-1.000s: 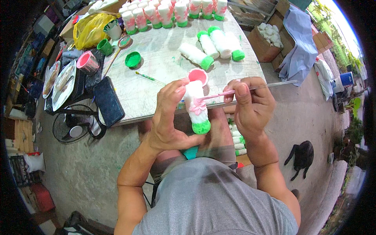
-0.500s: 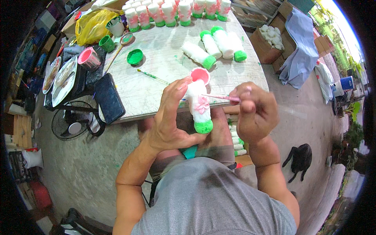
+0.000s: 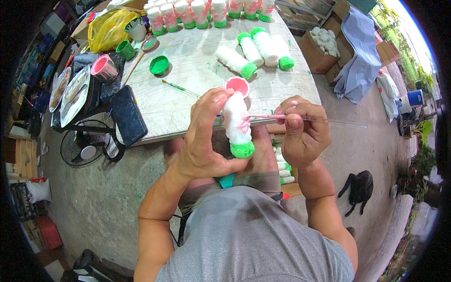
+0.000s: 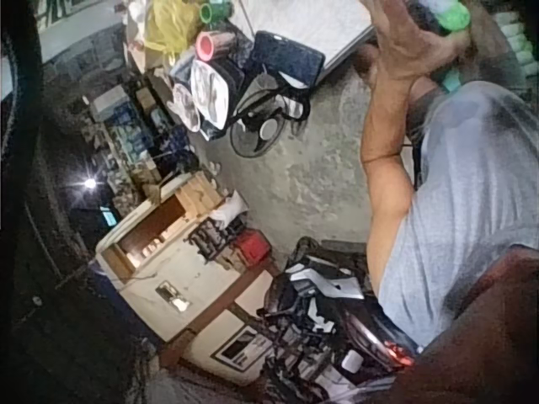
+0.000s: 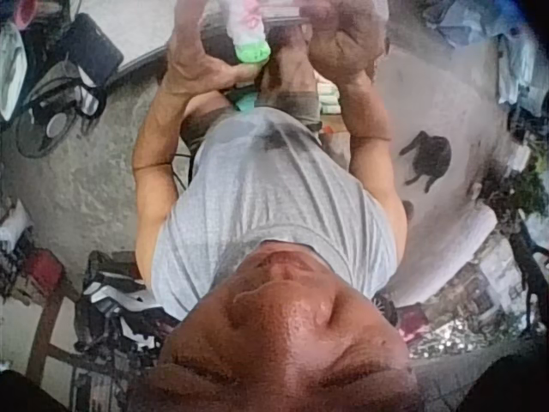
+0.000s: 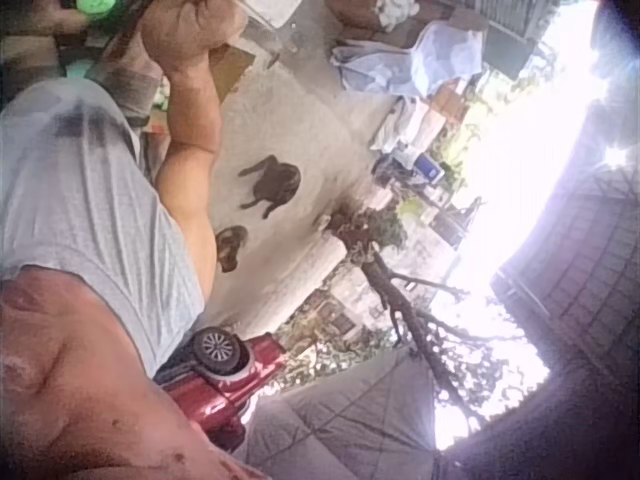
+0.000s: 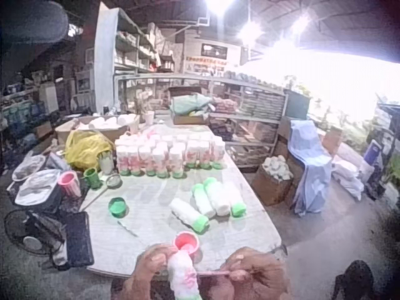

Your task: The person paints pink floral patterns onto small white cylindrical objects with green bases using a fine brush. The person repeatedly dips the brush into pink paint and applies it to the objects, then places them on the table.

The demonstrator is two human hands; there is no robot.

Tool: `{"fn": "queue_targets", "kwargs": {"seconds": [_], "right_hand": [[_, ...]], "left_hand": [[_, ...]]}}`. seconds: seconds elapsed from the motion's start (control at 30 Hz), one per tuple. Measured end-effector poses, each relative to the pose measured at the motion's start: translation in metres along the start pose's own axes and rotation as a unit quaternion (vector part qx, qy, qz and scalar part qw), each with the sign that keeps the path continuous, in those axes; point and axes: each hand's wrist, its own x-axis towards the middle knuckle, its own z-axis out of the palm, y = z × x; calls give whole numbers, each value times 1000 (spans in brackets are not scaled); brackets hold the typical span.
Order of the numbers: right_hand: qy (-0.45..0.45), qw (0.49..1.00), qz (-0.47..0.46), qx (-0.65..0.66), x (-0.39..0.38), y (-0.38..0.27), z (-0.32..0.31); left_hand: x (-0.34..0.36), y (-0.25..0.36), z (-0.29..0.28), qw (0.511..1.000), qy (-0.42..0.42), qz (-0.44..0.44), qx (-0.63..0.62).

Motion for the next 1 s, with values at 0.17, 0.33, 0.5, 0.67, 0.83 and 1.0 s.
{"fn": "queue_targets", "kwargs": {"seconds": [0.17,0.33,0.5,0.67,0.83,1.0], "right_hand": [[43,998,15,51,-7,-3,1],[83,987,85,107,-17,-6,9],[94,992,44,69,-18,-5,12],[14,998,-12,-64,-6,-20,8],[-1,993,-42,-107,-4,-25,14],[119,988,79,51,-16,-14,17]], "left_hand": [[2,6,-5,999,-23,-22,37],[-3,6,0,999,-2,-14,37],[1,12,-1,996,-26,-13,79],[-2,11,-1,995,-25,1,94],[-4,11,1,994,-25,-2,106],[-1,13,1,994,-25,-9,106]]}}
